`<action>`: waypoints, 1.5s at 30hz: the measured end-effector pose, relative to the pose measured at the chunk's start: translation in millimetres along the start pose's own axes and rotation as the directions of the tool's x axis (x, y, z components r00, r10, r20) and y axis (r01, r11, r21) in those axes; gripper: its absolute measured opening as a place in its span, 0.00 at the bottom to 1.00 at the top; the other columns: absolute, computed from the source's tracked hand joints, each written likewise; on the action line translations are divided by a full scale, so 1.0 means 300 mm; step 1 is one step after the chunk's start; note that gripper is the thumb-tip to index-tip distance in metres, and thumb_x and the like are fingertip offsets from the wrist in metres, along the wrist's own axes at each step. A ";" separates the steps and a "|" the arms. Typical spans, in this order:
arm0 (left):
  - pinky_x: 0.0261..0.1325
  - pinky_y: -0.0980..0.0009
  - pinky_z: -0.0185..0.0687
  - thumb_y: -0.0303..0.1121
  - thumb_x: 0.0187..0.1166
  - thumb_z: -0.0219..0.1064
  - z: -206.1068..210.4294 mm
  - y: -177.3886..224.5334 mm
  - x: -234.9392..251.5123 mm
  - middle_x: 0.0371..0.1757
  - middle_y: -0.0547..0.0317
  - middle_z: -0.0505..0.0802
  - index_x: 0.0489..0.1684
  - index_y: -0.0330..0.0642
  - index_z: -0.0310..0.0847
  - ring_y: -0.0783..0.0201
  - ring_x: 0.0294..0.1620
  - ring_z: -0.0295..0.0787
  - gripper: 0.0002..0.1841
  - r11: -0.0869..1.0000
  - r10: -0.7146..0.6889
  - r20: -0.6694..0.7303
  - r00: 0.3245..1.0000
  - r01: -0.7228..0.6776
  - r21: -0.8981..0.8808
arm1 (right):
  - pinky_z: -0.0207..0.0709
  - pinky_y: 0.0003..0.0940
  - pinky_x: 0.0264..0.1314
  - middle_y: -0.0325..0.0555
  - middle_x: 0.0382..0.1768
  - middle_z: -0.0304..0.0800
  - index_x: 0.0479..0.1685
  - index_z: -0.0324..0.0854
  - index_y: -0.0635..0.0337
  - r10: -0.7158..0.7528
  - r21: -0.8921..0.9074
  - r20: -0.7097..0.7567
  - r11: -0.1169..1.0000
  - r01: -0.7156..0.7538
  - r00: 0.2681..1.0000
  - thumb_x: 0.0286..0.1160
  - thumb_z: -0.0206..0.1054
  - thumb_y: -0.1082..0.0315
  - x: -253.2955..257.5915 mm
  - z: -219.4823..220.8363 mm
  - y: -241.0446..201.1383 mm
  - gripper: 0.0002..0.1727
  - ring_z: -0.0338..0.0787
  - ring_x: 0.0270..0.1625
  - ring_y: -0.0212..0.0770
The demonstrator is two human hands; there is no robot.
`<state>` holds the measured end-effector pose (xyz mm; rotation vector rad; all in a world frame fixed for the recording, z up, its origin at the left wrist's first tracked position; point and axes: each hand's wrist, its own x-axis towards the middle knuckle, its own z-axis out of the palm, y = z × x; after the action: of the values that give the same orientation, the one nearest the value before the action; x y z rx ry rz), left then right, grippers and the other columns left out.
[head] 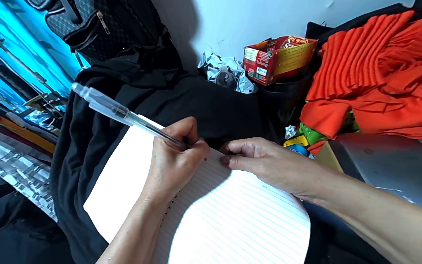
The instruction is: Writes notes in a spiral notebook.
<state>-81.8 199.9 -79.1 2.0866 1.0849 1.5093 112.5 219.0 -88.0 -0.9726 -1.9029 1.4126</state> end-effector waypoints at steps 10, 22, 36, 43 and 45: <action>0.14 0.88 0.55 0.17 0.66 0.60 -0.003 0.000 -0.002 0.12 0.73 0.70 0.15 0.50 0.64 0.81 0.11 0.61 0.16 0.999 -0.020 -0.003 1.000 0.020 -0.039 | 0.76 0.21 0.31 0.35 0.27 0.89 0.40 0.89 0.53 -0.001 0.003 -0.011 1.000 0.001 1.000 0.88 0.59 0.67 -0.002 0.003 0.001 0.12 0.86 0.29 0.27; 0.13 0.88 0.54 0.18 0.66 0.60 -0.008 0.009 -0.007 0.13 0.71 0.70 0.17 0.50 0.66 0.80 0.10 0.60 0.15 1.000 -0.003 0.029 1.000 0.002 0.021 | 0.76 0.23 0.31 0.33 0.26 0.87 0.39 0.89 0.50 -0.011 -0.043 -0.005 0.999 0.011 1.000 0.88 0.60 0.65 0.000 0.000 0.003 0.12 0.85 0.29 0.26; 0.12 0.87 0.53 0.18 0.69 0.60 -0.004 0.017 -0.005 0.12 0.71 0.69 0.18 0.49 0.65 0.80 0.09 0.60 0.15 0.997 0.006 0.045 0.999 -0.009 0.073 | 0.74 0.23 0.27 0.34 0.24 0.86 0.36 0.88 0.50 -0.026 -0.068 -0.017 0.997 0.025 1.000 0.88 0.59 0.65 -0.002 0.001 0.006 0.13 0.84 0.27 0.27; 0.20 0.88 0.72 0.26 0.82 0.65 -0.011 -0.003 -0.005 0.21 0.74 0.81 0.31 0.50 0.76 0.82 0.17 0.74 0.10 0.974 -0.034 -0.024 0.999 0.028 -0.225 | 0.74 0.22 0.28 0.32 0.25 0.87 0.40 0.88 0.49 -0.024 -0.064 -0.014 0.998 0.023 1.000 0.88 0.59 0.64 -0.003 0.000 0.006 0.11 0.86 0.28 0.26; 0.22 0.88 0.75 0.28 0.82 0.67 -0.010 -0.001 -0.007 0.22 0.75 0.83 0.31 0.50 0.79 0.82 0.18 0.76 0.08 0.966 -0.032 -0.025 0.999 0.025 -0.256 | 0.73 0.23 0.28 0.32 0.24 0.87 0.38 0.88 0.48 -0.030 -0.064 -0.031 0.998 0.028 0.999 0.87 0.60 0.64 -0.002 0.002 0.006 0.11 0.84 0.28 0.25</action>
<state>-85.0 198.0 -79.4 1.8712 0.8732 1.5775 112.8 218.6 -90.1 -0.9875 -1.9413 1.3187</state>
